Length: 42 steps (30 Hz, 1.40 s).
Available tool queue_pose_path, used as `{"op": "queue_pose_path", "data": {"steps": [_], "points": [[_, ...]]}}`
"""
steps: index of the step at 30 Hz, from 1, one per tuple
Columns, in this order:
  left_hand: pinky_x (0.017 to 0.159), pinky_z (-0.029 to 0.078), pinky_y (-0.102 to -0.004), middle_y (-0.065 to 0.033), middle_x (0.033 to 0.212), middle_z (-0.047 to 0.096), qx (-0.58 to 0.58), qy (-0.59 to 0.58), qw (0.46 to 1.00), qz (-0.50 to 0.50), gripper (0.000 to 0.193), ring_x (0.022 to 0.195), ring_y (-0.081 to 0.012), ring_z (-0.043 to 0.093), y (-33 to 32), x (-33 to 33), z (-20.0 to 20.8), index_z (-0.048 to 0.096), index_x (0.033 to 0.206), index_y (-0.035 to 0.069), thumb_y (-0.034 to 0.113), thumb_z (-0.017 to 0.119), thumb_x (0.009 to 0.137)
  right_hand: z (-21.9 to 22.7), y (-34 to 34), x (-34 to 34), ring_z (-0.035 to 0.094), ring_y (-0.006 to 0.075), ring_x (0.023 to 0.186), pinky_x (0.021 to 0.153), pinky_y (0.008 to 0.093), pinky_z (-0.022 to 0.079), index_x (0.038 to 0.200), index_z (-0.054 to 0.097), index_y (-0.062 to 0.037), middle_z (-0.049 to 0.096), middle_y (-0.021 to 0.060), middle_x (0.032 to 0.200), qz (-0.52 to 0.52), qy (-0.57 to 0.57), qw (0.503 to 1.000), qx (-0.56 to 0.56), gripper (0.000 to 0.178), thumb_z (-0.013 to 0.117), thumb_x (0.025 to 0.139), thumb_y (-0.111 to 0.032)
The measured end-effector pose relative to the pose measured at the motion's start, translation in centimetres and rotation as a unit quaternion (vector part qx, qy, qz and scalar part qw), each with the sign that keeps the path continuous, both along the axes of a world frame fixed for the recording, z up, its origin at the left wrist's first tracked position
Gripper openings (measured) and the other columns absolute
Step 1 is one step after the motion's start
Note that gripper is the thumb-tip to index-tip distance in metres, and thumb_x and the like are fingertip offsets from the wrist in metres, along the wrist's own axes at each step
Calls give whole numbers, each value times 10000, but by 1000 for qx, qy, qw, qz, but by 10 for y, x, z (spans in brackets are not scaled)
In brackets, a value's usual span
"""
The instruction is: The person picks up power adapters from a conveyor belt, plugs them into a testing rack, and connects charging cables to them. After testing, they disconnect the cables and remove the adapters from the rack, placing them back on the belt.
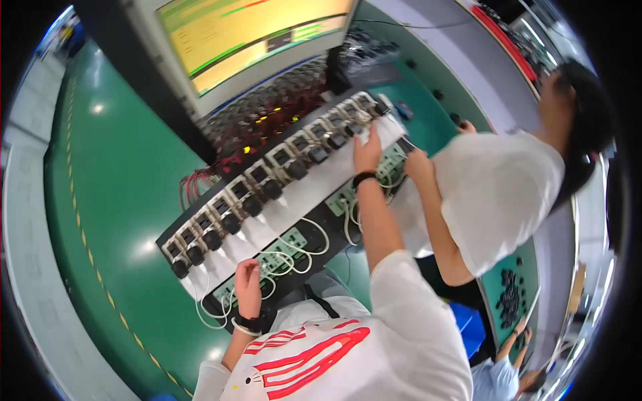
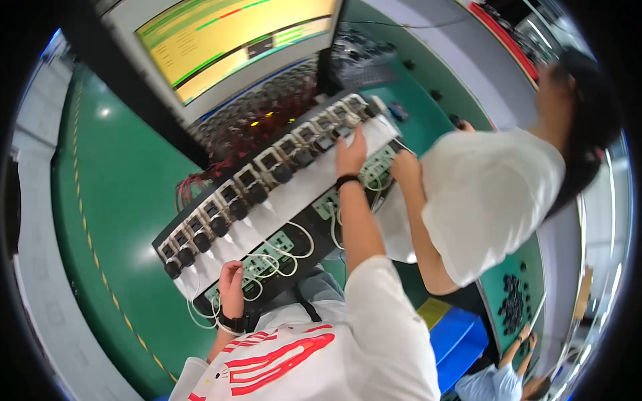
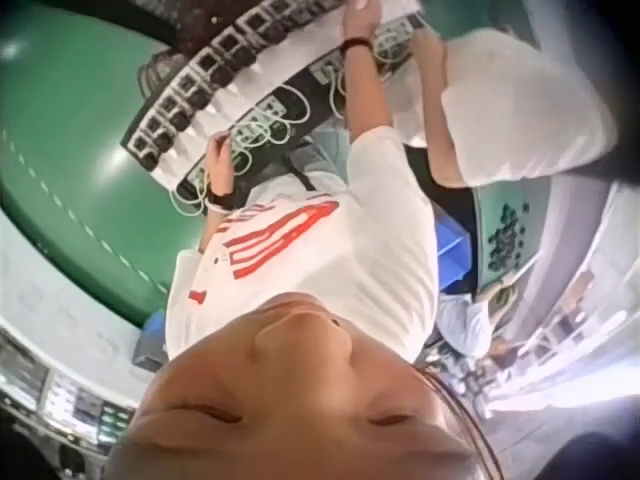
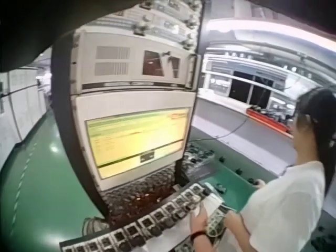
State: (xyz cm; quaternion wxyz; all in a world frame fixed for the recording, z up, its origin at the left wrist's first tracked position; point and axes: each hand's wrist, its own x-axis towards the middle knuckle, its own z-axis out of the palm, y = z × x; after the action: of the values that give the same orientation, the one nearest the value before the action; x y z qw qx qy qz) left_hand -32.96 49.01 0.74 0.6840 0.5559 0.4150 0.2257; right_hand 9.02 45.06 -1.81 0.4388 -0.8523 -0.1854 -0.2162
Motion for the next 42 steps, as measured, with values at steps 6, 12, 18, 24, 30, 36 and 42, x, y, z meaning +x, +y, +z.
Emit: {"op": "queue_pose_path", "data": {"steps": [6, 12, 18, 24, 30, 36, 42], "points": [[846, 390, -258, -47, 959, 535, 63, 27, 995, -72, 129, 904, -138, 497, 11, 1, 5, 538, 1000, 5, 66, 499, 893, 15, -158, -191, 601, 330, 747, 669, 407, 479, 842, 611, -61, 605, 140, 769, 265, 220, 933, -107, 110, 589, 847, -169], [823, 390, -262, -45, 952, 524, 128, 11, 986, -109, 142, 887, -133, 489, -15, 67, 14, 534, 1005, 20, 71, 488, 881, -97, -459, -213, 600, 346, 981, 851, 434, 486, 953, 660, -63, 641, 179, 1009, -2, 407, 822, -399, 204, 560, 776, -44], [797, 408, -294, -50, 952, 523, 185, 35, 979, -74, 187, 864, -167, 499, -102, 144, 11, 539, 1053, 23, 123, 468, 912, -56, -666, -37, 586, 150, 586, 552, 279, 500, 872, 666, 3, 643, 90, 740, -451, 153, 866, 150, 121, 593, 832, -85], [799, 419, -331, -89, 994, 559, 191, 58, 980, 3, 232, 861, -203, 512, -196, 181, -19, 547, 1094, 22, 153, 479, 915, 3, -725, 197, 609, 201, 636, 607, 345, 491, 951, 675, -83, 645, 94, 724, -311, 230, 920, 52, 165, 556, 873, -166], [765, 426, -344, -113, 959, 569, 242, 176, 953, -45, 215, 827, -205, 523, -249, 194, -25, 559, 1055, 21, 156, 490, 903, -36, -804, 319, 382, 448, 1198, 977, 495, 401, 1336, 405, -334, 321, 183, 1380, -398, 371, 829, -129, 653, 637, 735, -228], [732, 432, -357, -137, 924, 579, 271, 295, 913, -75, 200, 792, -206, 534, -283, 175, -41, 572, 1016, 19, 159, 501, 891, -38, -849, 385, 346, 446, 1249, 992, 517, 391, 1314, 465, -355, 239, 177, 1448, -425, 370, 822, -84, 705, 711, 674, -519], [698, 439, -370, -161, 889, 589, 280, 411, 862, -102, 189, 758, -208, 545, -305, 139, -38, 585, 977, 18, 161, 512, 879, -28, -793, 421, 327, 385, 1281, 1011, 516, 367, 1200, 603, -251, 264, 118, 1455, -312, 432, 825, -189, 697, 630, 671, -703]]}}
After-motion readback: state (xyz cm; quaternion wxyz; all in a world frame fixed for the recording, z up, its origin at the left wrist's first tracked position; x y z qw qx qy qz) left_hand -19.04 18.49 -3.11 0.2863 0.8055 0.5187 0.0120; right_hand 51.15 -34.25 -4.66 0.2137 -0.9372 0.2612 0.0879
